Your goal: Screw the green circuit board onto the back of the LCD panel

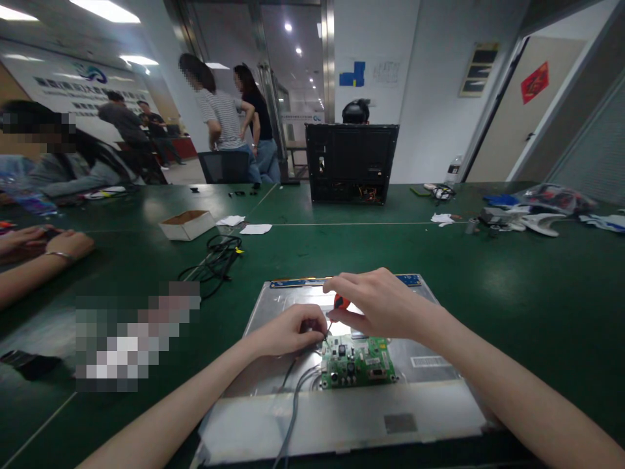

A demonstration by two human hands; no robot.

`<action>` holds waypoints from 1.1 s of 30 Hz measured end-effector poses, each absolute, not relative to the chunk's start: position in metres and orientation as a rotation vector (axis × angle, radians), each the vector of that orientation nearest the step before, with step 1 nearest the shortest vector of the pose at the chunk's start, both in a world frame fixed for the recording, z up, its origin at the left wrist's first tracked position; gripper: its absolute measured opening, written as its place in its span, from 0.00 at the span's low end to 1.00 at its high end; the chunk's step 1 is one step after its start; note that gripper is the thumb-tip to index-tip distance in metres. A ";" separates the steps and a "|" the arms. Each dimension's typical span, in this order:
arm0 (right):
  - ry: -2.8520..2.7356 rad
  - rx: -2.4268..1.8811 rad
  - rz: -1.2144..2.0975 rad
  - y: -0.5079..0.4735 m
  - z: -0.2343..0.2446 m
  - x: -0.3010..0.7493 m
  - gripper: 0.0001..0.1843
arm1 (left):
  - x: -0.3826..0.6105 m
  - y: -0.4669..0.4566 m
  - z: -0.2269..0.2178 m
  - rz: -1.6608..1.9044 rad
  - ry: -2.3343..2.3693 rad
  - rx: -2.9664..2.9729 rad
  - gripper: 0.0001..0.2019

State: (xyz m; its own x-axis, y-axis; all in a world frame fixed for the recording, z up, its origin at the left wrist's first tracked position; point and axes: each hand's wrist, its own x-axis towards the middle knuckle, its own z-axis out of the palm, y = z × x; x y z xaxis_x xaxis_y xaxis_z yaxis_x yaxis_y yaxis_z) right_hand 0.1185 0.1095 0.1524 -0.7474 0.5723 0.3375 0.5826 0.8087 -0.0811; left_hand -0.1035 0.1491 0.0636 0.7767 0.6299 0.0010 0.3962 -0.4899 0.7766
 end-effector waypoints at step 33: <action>-2.686 -0.867 0.037 0.105 0.157 0.119 0.15 | -0.102 0.150 0.064 0.371 0.773 2.179 0.04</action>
